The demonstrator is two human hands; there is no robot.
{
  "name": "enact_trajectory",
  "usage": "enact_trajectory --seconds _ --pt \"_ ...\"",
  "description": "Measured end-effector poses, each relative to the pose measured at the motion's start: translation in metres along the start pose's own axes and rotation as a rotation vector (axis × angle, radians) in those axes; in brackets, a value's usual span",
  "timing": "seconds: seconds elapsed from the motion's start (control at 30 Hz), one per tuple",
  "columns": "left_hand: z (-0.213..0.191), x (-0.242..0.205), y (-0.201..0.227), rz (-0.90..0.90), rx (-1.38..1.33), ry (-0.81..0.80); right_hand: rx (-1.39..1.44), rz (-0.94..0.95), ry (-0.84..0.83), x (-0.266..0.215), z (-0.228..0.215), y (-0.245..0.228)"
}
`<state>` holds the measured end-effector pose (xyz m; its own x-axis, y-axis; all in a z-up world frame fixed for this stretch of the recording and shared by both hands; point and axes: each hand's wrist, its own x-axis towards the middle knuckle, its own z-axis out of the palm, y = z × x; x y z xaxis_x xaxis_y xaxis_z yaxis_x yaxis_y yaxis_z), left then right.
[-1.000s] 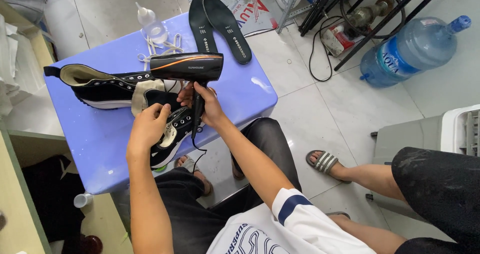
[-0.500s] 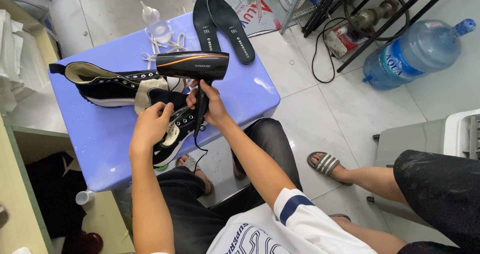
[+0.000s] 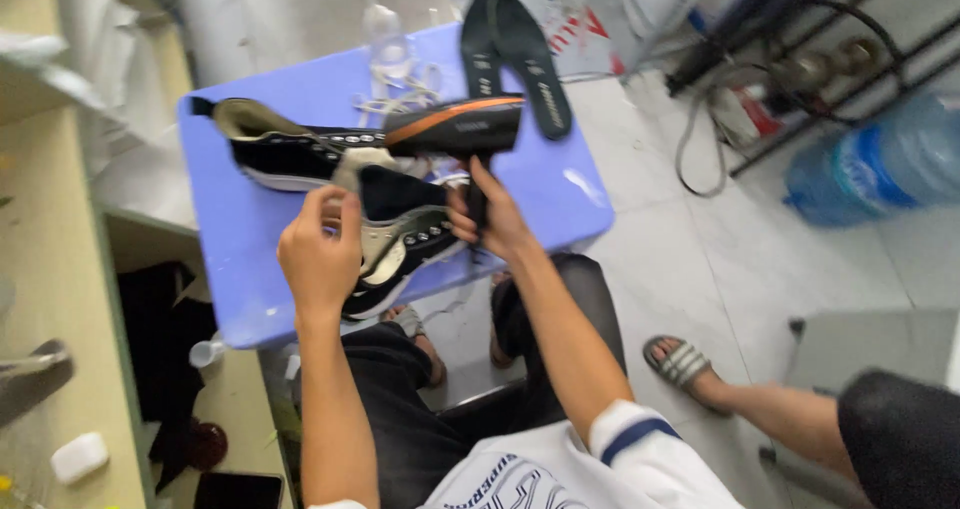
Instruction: The person uses a hairdryer to dry a black high-top sneaker placed on a blue table. They hold the shoe with one hand and direct the airflow from the hairdryer onto the shoe's exterior and interior, rotating the shoe to cover different areas.
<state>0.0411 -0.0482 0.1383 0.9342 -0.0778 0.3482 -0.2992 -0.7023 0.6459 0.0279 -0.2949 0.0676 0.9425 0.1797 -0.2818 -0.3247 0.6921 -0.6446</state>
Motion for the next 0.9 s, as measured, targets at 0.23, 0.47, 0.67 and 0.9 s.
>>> enact_trajectory --seconds 0.23,0.47,0.67,0.9 --pt "0.014 -0.081 -0.051 -0.009 -0.353 -0.064 -0.933 -0.294 0.507 -0.092 -0.026 -0.02" --pt "0.01 -0.054 -0.037 -0.345 -0.424 0.078 -0.793 -0.813 0.324 -0.127 -0.008 0.001" --pt "0.035 -0.048 -0.086 -0.52 -0.484 -0.094 -1.218 -0.716 0.607 -0.138 0.012 0.033" --pt "0.049 -0.04 -0.119 -0.601 -0.554 -0.182 -1.358 -0.82 0.505 -0.12 0.029 0.036"
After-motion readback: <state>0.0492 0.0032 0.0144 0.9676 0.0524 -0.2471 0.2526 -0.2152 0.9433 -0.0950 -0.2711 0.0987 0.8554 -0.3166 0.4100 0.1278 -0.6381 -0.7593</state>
